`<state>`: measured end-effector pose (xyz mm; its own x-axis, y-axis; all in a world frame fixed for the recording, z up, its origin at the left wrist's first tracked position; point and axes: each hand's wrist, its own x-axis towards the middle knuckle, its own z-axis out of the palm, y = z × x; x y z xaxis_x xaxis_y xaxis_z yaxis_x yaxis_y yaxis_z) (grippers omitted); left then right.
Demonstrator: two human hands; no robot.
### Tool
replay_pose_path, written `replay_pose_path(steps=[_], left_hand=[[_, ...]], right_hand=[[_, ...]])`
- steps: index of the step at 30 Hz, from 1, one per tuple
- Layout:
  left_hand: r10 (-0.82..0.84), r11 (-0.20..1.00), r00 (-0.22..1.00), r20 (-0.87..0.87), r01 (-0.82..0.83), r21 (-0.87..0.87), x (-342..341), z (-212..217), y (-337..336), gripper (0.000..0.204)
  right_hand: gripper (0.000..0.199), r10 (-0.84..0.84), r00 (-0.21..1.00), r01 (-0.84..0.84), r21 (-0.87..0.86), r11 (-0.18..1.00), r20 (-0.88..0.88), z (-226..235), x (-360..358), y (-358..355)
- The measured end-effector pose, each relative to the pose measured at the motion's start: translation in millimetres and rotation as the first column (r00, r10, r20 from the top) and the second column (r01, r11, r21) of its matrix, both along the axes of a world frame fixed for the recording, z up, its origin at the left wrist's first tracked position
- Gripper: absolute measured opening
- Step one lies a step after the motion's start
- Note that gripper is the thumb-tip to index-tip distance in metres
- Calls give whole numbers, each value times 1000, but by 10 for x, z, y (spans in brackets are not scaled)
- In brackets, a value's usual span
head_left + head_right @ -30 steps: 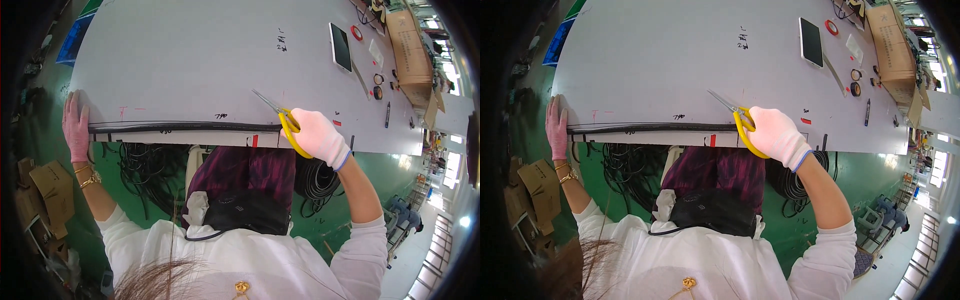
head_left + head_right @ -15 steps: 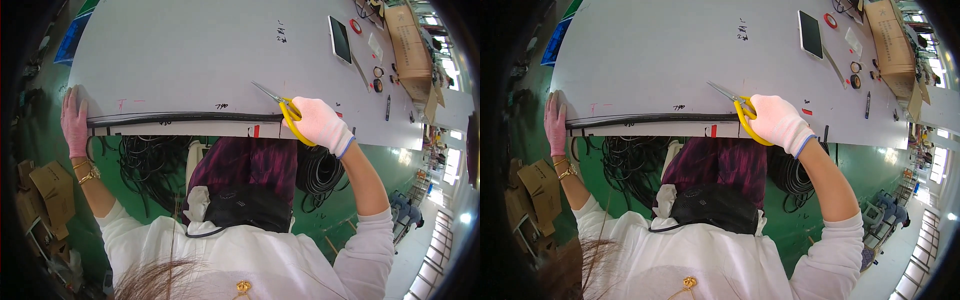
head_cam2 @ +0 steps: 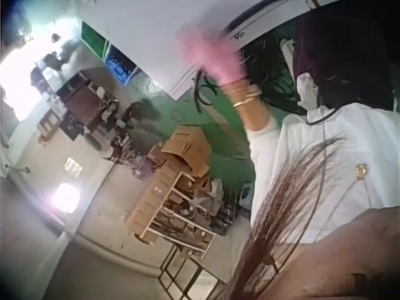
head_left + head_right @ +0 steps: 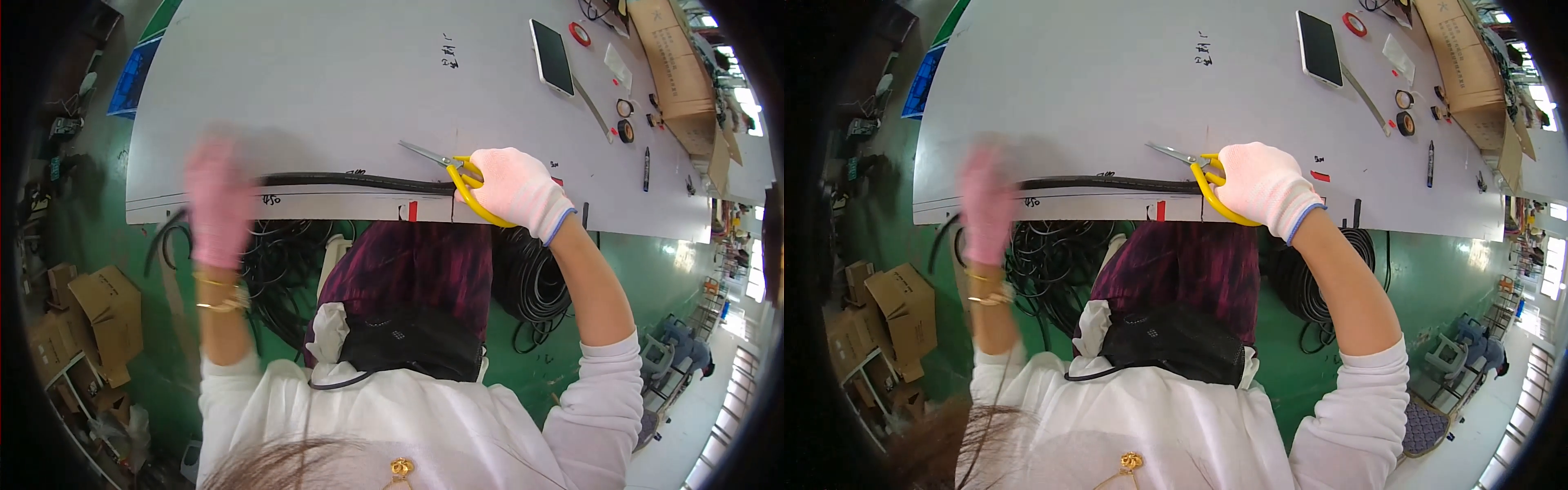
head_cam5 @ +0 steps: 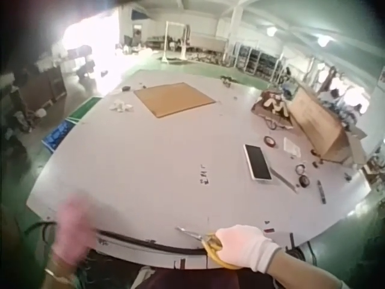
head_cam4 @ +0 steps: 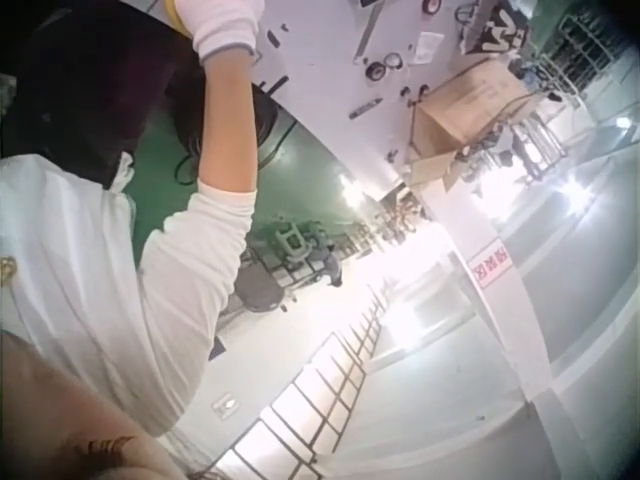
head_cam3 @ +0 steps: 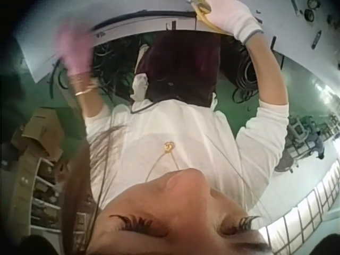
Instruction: Cutting black rubber cables to a specific length using a pair of scissors on a workbench.
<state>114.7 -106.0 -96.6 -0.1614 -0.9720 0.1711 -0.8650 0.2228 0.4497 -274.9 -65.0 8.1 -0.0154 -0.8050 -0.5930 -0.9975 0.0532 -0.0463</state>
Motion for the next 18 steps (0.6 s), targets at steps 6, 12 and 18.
replay_pose_path(steps=[6, 12, 18], left_hand=[[-472, 880, 880, -54, 467, -86, -1990, 450, 565, 40], [-363, 925, 931, -22, 358, -123, -2195, 377, 589, 28], [-355, 931, 934, 21, 356, -79, -2234, 388, 585, 24]], right_hand=[[38, 58, 998, -59, 16, 998, 20, 21, 7, -34], [42, 15, 999, -16, 7, 1000, 52, 23, -32, 1], [38, -9, 992, 14, -38, 999, 126, -18, -87, 47]])
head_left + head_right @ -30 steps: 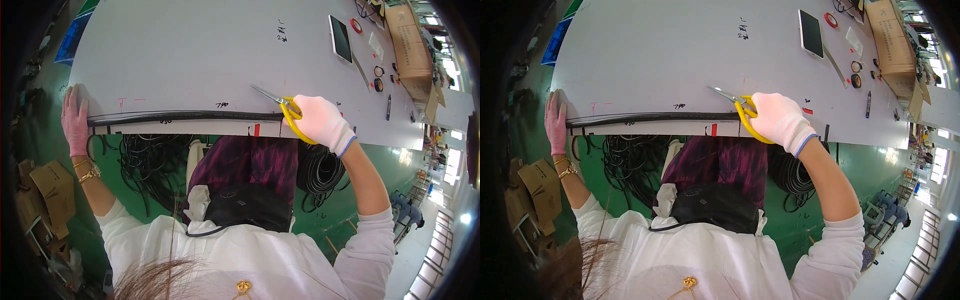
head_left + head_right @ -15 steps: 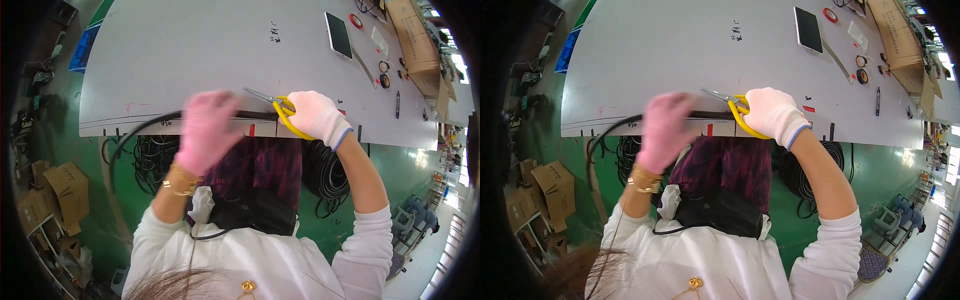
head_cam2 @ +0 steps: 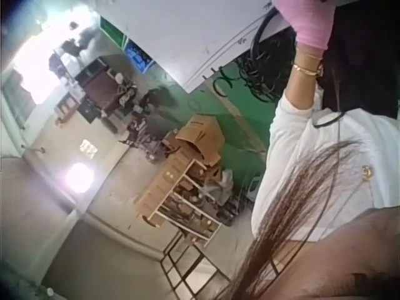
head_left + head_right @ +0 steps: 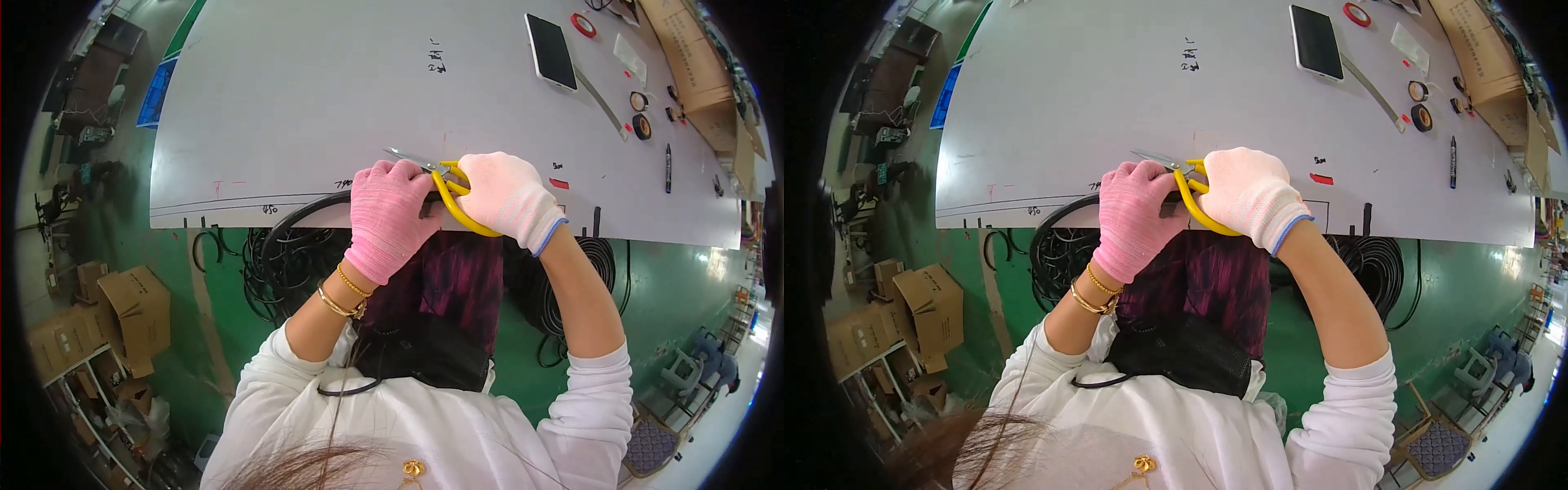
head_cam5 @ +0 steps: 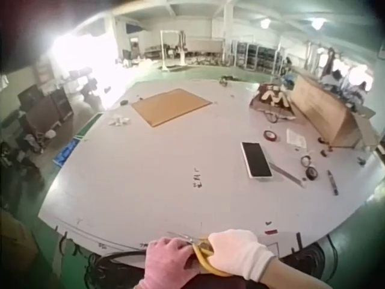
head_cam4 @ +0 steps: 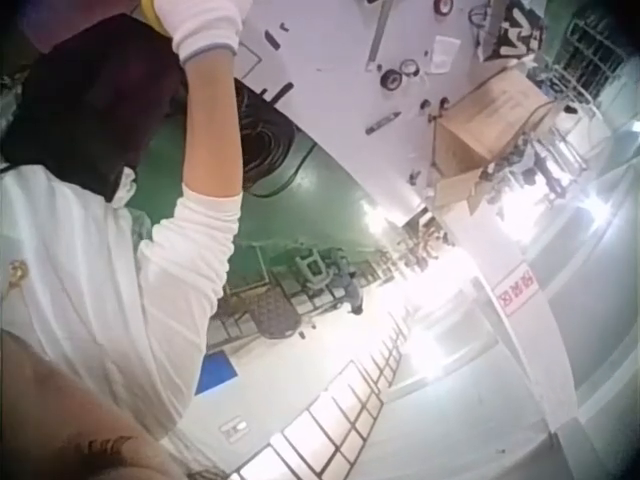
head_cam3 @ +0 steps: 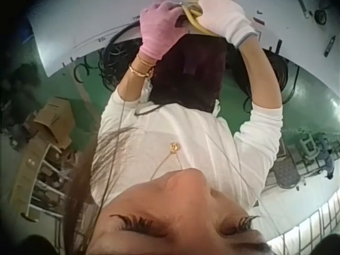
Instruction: Cutting black rubber cables to a specific length using a pair of scissors on a workbench.
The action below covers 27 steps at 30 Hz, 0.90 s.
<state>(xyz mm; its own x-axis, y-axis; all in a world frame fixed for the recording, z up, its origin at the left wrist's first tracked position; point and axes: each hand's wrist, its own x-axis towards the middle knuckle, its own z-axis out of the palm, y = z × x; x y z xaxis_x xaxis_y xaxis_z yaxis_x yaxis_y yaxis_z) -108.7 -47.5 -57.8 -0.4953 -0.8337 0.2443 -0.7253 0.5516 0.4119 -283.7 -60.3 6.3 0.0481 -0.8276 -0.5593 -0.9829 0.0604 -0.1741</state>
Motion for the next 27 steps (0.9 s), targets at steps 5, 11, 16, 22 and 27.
replay_pose_path(steps=[5, 11, 16, 22, 27], left_hand=[[-17, 1000, 1000, 23, 18, -13, -34, -18, -42, 22], [-163, 972, 986, 45, 153, 178, 5, 241, -35, 22], [-73, 843, 991, -108, 119, 525, 174, 486, 19, 19], [-45, 626, 975, -219, 198, 754, 167, 735, 83, 15], [-87, 575, 978, -189, 204, 792, 144, 800, 193, 12]], right_hand=[[31, 24, 969, 37, -237, 971, 247, -164, -172, 186], [30, 29, 810, 217, -345, 913, 586, -95, -271, 514], [36, -75, 92, 767, -22, 641, 993, -52, -54, 1222], [31, -395, 98, 579, 270, 769, 914, -370, 418, 2226], [9, -486, -100, 553, 455, 698, 868, -551, 591, 2181]])
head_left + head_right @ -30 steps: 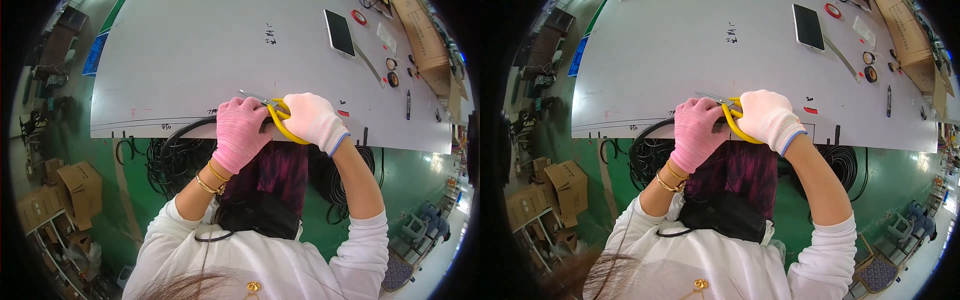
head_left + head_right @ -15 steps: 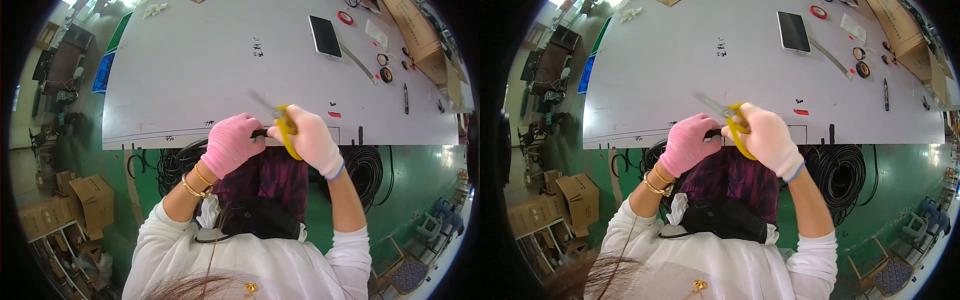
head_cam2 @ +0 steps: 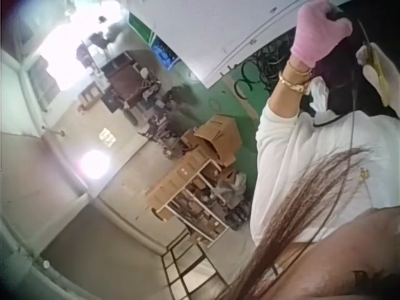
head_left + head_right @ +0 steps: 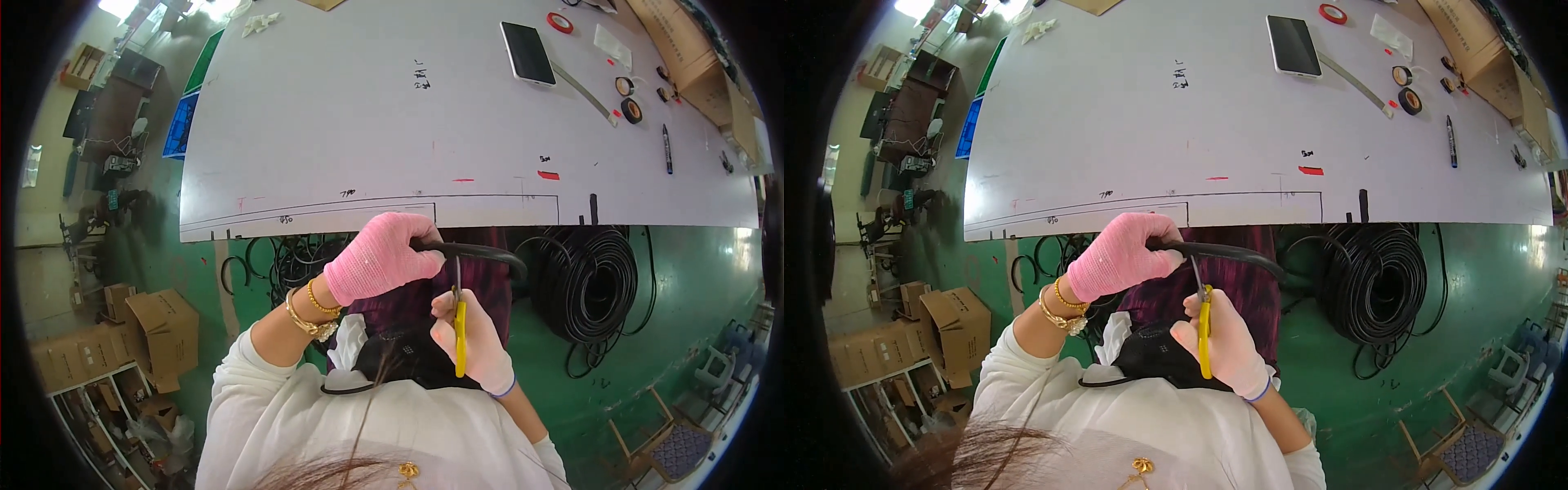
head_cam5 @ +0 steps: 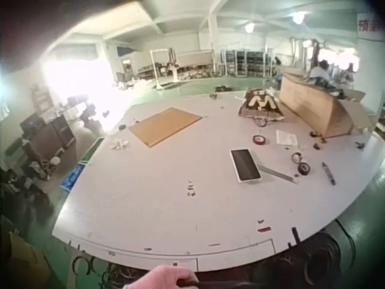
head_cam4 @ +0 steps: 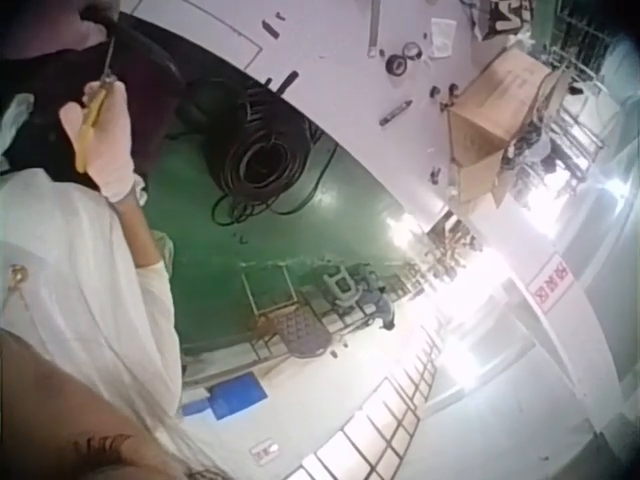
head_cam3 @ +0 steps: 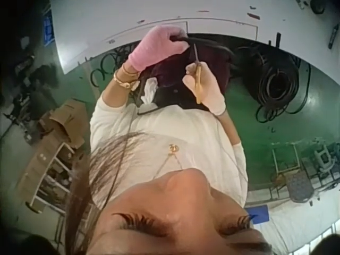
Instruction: Cutting black rubber cables to a specific length using a pair of scissors on a workbench.
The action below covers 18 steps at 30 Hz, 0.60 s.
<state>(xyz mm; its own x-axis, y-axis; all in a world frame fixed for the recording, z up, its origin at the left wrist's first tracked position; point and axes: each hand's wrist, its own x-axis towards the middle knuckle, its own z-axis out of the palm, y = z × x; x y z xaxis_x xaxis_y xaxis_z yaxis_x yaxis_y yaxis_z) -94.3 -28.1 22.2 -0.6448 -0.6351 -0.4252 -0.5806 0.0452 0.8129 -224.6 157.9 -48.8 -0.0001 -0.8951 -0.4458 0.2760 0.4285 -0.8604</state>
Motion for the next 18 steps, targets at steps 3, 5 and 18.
replay_pose_path(steps=[3, 5, 18], left_hand=[[-5, 1000, 1000, -24, 5, 13, 6, 17, 48, 12], [-19, 1000, 999, -30, 19, -4, 17, 13, 71, 19], [-15, 1000, 999, -31, 16, 25, -10, 39, 98, 19]], right_hand=[[10, 16, 999, -19, -68, 998, -39, 32, 63, -53], [15, 24, 998, -27, -66, 997, -55, 33, 77, -62], [42, -34, 998, 29, -95, 995, -55, 6, 163, -30]])
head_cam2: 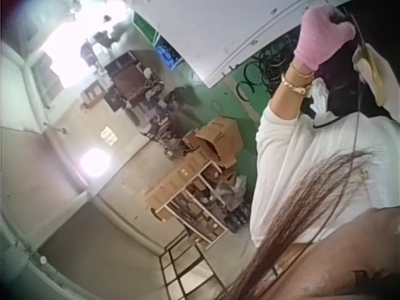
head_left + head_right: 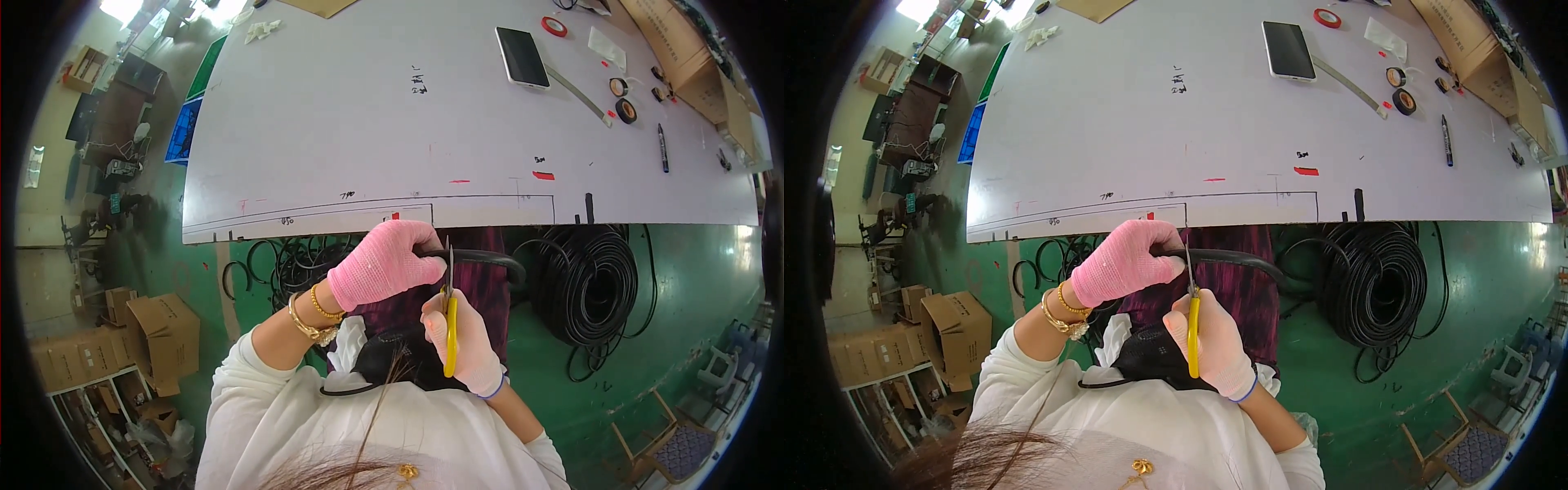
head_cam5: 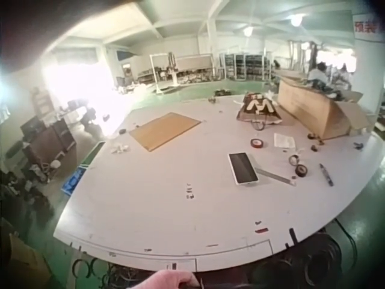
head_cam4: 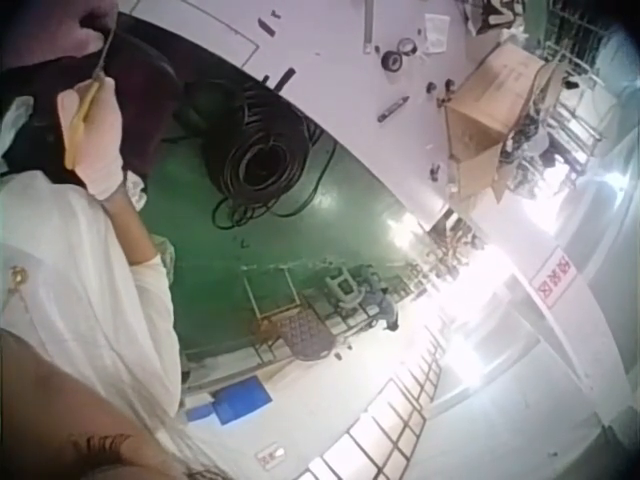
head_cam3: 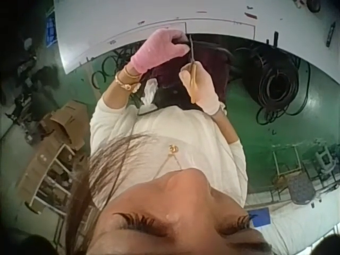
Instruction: Cutting black rubber cables to a specific length using a pair of scissors on a workbench.
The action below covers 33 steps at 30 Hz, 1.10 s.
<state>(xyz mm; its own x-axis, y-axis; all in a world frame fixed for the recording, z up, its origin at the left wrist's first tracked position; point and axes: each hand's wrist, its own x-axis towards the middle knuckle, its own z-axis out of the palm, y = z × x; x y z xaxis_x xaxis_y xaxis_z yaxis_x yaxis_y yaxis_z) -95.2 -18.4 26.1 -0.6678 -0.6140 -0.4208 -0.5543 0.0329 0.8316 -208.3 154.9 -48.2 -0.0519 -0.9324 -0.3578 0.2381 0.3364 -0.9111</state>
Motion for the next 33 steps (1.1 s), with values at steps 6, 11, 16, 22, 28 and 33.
replay_pose_path(steps=[6, 11, 16, 22, 28, 33], left_hand=[[-30, 999, 999, 28, 30, -11, 24, -106, -32, 13], [36, 939, 992, -125, 9, 345, -65, 74, -64, 52], [-55, 768, 941, -335, 254, 588, -61, 66, -252, 67], [-143, 575, 910, -390, 397, 715, -139, -81, -334, 60], [-80, 544, 913, -400, 376, 750, -121, -153, -338, 47], [-52, 535, 910, -411, 373, 758, -18, -151, -288, 44]], right_hand=[[40, 19, 985, -28, -52, 998, -172, -27, -18, 7], [39, 2, 988, 6, 50, 999, -154, 4, -36, 21], [35, -8, 999, -6, 269, 963, 51, 313, -43, -1], [26, -55, 992, 8, 375, 927, 113, 442, -82, -12], [20, -62, 994, 83, 245, 966, -91, 305, -161, 223], [50, -498, 817, 409, -317, 856, -290, 241, -481, 307]])
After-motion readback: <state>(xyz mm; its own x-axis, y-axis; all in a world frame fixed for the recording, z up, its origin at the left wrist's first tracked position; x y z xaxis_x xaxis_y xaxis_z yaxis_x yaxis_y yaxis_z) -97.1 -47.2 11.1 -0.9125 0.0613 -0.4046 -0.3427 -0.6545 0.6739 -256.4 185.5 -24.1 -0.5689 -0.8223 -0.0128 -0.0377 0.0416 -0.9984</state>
